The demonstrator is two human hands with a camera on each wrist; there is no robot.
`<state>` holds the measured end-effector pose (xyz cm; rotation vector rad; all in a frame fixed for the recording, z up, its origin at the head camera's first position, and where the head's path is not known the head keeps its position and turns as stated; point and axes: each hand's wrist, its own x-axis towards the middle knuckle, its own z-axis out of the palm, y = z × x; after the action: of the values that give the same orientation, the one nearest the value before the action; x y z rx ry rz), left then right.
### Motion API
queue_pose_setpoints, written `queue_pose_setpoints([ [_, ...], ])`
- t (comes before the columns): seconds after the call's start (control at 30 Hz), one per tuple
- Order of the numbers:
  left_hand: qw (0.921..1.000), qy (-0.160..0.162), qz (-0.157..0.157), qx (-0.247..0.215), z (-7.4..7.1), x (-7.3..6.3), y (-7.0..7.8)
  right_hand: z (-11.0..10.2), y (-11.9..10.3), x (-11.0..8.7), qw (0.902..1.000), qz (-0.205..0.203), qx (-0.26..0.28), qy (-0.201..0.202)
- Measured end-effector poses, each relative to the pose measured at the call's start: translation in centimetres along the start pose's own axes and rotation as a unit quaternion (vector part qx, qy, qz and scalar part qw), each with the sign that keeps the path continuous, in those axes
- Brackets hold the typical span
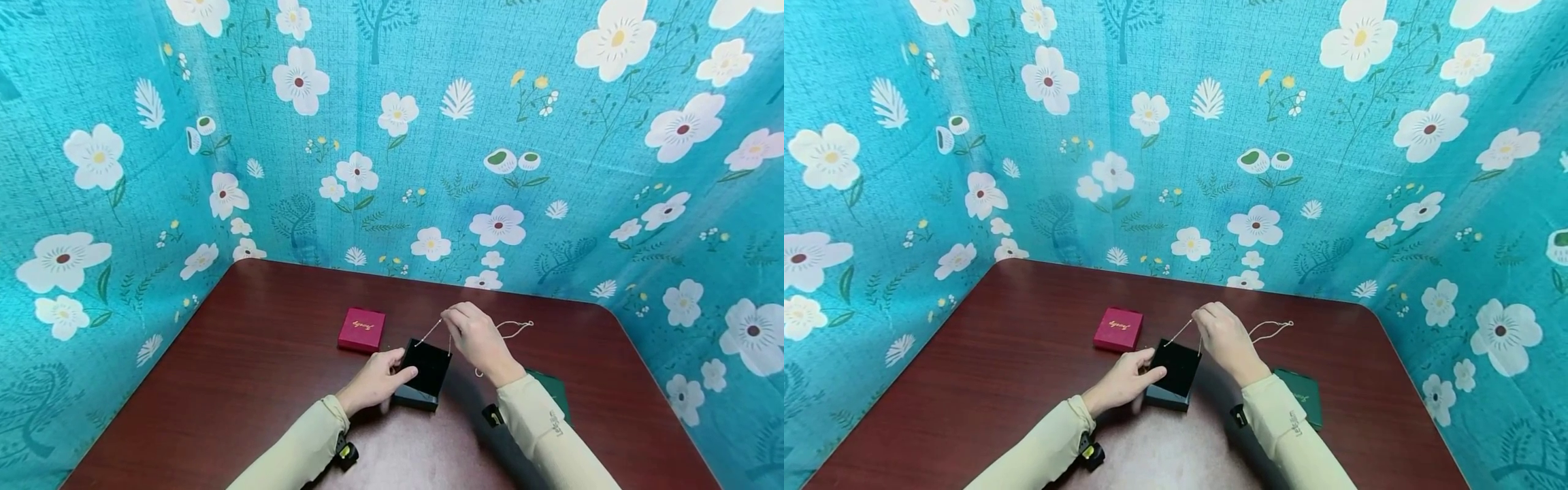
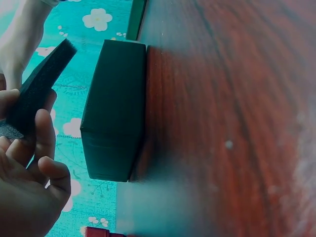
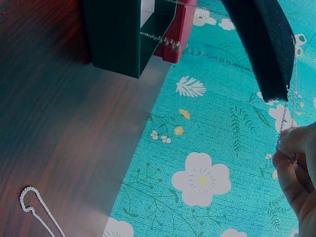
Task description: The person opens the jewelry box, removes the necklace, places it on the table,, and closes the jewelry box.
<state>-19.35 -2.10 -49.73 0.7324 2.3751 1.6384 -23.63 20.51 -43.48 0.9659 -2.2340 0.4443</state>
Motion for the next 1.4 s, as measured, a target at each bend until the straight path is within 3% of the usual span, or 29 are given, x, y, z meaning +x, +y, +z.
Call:
queue_pose_setpoints([
  [0.2,1.0,-0.001,0.002,0.007,-0.1,0.1,-0.1,0.0,0.2,0.3,1.0,0.0,0.0,-0.001],
  [0.4,0.9992,0.005,0.03,0.025,-0.3,0.1,-0.3,0.1,0.4,0.2,1.0,0.006,-0.001,-0.003],
  [0.63,0.9993,-0.03,0.021,0.011,-0.3,0.0,-0.5,0.2,0.7,-0.1,0.9999,0.011,-0.003,0.001],
  [1.03,0.9974,-0.033,0.054,0.035,-0.4,0.0,-0.3,-0.3,1.3,0.4,0.9998,0.017,-0.009,0.004],
  [1.4,0.9974,-0.042,0.049,0.032,-0.2,0.0,-0.2,-0.6,2.1,0.5,0.9995,0.026,-0.019,0.006],
])
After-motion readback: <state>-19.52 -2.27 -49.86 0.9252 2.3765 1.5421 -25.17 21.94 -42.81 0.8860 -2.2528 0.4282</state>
